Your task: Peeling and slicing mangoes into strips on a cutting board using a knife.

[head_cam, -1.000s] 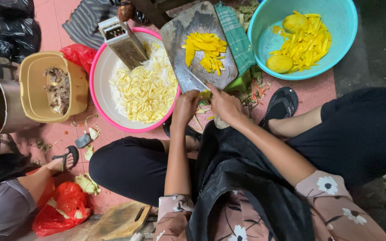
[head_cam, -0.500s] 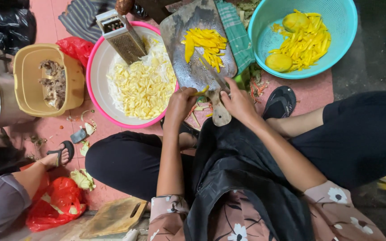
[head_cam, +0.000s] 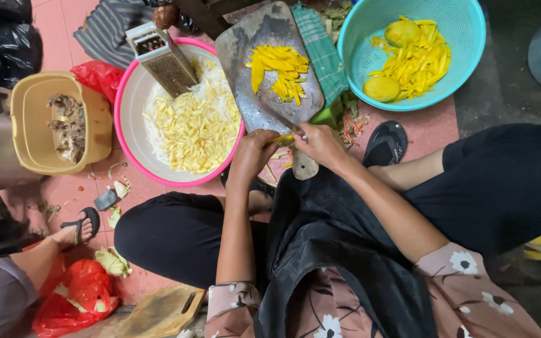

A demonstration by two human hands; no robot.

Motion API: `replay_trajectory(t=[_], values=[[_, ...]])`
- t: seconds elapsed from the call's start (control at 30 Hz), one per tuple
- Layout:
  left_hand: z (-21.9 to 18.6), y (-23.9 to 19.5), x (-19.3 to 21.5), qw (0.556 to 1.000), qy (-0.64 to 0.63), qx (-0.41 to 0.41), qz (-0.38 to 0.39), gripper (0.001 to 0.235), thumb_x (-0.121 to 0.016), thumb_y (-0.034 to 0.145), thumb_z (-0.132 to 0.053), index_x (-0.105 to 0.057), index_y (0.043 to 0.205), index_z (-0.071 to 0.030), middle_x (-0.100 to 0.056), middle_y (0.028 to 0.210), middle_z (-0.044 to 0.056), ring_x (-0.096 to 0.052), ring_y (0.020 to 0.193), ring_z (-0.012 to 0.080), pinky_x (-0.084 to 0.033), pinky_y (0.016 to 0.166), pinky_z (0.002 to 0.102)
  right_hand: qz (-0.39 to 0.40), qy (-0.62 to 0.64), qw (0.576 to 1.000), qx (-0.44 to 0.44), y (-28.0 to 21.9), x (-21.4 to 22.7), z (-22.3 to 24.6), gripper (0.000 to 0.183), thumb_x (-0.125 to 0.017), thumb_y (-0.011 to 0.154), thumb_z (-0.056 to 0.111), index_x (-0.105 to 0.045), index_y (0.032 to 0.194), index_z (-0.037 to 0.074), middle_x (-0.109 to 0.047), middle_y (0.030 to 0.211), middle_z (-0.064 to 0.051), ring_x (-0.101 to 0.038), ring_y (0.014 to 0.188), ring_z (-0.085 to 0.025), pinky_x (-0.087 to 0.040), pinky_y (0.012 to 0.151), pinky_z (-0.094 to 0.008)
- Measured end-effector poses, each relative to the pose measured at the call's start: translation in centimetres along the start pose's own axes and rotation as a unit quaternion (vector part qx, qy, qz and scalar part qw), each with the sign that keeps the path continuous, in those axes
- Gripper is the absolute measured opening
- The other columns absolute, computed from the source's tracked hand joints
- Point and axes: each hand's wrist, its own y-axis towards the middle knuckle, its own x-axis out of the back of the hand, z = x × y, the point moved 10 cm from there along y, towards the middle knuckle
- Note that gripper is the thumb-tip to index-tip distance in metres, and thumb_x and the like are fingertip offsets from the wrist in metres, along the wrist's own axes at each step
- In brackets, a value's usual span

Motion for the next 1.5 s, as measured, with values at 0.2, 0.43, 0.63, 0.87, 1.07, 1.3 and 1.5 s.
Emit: replay_trajectory(t=[0.2,0.43,0.63,0.87,1.07,1.3,1.5], values=[[-1.7,0.1,0.1,1.0,-0.019,-0.001,0.009,0.019,-0.074,0.09,-0.015,-0.074,0.109,-0.015,-0.072,0.087,0.016,-0.071,0.09,0.0404,-0.058,0.081,0.049,-0.027,-0.073,0.996,-0.037,-0.1,-4.5,-7.4,0.016,-0.066,0.09,0.032,-0.069,0.096,0.017,-0.072,0.071,-0.01,-0.074,0.073,-0.032,-0.058,0.06,-0.048],[2.9,1.1,1.3,0.961,0.126,-0.011,-0.246,0.009,-0.07,0.088,-0.006,-0.071,0.094,-0.013,-0.067,0.082,0.014,-0.071,0.08,0.0362,-0.059,0.071,0.042,0.039,-0.128,0.978,-0.161,-5.1,1.8,-9.8,0.043,-0.063,0.095,0.047,-0.072,0.104,0.006,-0.073,0.084,-0.026,-0.071,0.088,-0.048,-0.057,0.074,-0.059],[8.9,2.2,-4.1,0.959,0.123,0.078,-0.243,0.041,-0.084,0.079,-0.019,-0.071,0.114,-0.003,-0.07,0.105,0.022,-0.072,0.098,0.0422,-0.06,0.086,0.046,0.151,-0.084,0.947,-0.271,-6.0,3.1,-3.7,0.054,-0.034,0.107,0.031,-0.018,0.158,0.031,-0.065,0.119,-0.034,-0.062,0.115,-0.056,-0.046,0.102,-0.065],[14.6,2.6,-1.6,0.932,0.015,0.172,-0.319,0.033,-0.075,0.09,-0.026,-0.071,0.117,-0.007,-0.068,0.102,0.016,-0.07,0.1,0.0391,-0.057,0.089,0.047,0.218,-0.199,0.951,-0.092,-2.3,-1.7,3.0,0.067,-0.033,0.104,0.013,-0.013,0.163,0.037,-0.065,0.104,-0.028,-0.069,0.096,-0.055,-0.056,0.083,-0.065],[18.9,6.3,-2.2,0.928,-0.044,0.239,-0.284,0.03,-0.08,0.08,-0.022,-0.071,0.105,-0.009,-0.068,0.087,0.013,-0.071,0.091,0.0403,-0.057,0.084,0.055,0.244,-0.228,0.939,-0.083,0.7,-2.7,4.7,0.07,-0.035,0.103,0.013,-0.008,0.163,0.038,-0.064,0.102,-0.028,-0.069,0.094,-0.056,-0.056,0.082,-0.063],[18.8,6.5,-2.9,0.913,-0.113,0.271,-0.282,0.022,-0.079,0.077,-0.016,-0.07,0.096,-0.012,-0.069,0.082,0.007,-0.074,0.087,0.034,-0.059,0.08,0.05,0.255,-0.249,0.931,-0.079,1.6,-2.9,5.4,0.071,-0.036,0.101,0.009,-0.014,0.164,0.034,-0.066,0.099,-0.033,-0.071,0.089,-0.057,-0.055,0.079,-0.064],[18.6,4.3,-3.6,0.895,-0.137,0.361,-0.225,0.035,-0.076,0.085,-0.027,-0.063,0.111,-0.007,-0.071,0.098,0.021,-0.069,0.104,0.0485,-0.053,0.095,0.06,0.251,-0.285,0.923,-0.069,2.5,-3.6,5.6,0.076,-0.033,0.1,0.003,-0.012,0.165,0.034,-0.067,0.096,-0.031,-0.072,0.089,-0.053,-0.057,0.079,-0.058]])
